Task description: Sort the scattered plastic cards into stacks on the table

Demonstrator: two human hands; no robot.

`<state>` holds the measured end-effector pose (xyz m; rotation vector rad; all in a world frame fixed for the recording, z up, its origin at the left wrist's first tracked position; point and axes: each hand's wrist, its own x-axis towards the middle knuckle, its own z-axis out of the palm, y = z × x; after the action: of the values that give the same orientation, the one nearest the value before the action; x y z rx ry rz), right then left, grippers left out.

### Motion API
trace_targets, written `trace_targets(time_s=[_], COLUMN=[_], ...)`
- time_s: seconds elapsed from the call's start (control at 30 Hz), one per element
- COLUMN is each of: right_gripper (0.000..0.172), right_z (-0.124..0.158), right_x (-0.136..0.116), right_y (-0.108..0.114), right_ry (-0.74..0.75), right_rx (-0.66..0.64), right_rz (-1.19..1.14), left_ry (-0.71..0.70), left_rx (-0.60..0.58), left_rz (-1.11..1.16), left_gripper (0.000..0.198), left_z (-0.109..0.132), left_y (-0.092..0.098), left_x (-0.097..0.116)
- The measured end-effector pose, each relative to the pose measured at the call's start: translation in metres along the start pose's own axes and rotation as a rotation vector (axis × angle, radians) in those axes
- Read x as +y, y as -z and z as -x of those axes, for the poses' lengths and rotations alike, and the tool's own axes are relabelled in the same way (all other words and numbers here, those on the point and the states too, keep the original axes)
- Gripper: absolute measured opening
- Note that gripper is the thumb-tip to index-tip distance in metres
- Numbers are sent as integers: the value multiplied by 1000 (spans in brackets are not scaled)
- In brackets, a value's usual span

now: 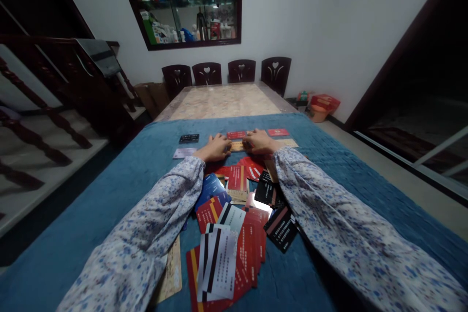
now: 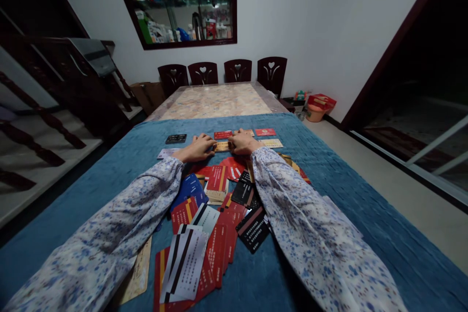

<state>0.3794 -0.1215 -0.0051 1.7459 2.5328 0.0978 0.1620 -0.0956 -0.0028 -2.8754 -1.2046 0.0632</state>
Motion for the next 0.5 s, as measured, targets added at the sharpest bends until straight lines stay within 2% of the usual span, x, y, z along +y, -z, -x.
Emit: trace_targets(time_s=[0.27, 0.5], right_gripper=[49, 41], right_z=[17, 32], right_x=[-4, -9], right_y=[8, 9], right_ry=[22, 117], right_rx=[40, 120], right_rz=[-33, -79], left_ry=[-26, -54], left_rx=[50, 82], left_rz=[-4, 60], left_gripper=[32, 26], left_z=[20, 40], left_y=[1, 3], left_x=[10, 20])
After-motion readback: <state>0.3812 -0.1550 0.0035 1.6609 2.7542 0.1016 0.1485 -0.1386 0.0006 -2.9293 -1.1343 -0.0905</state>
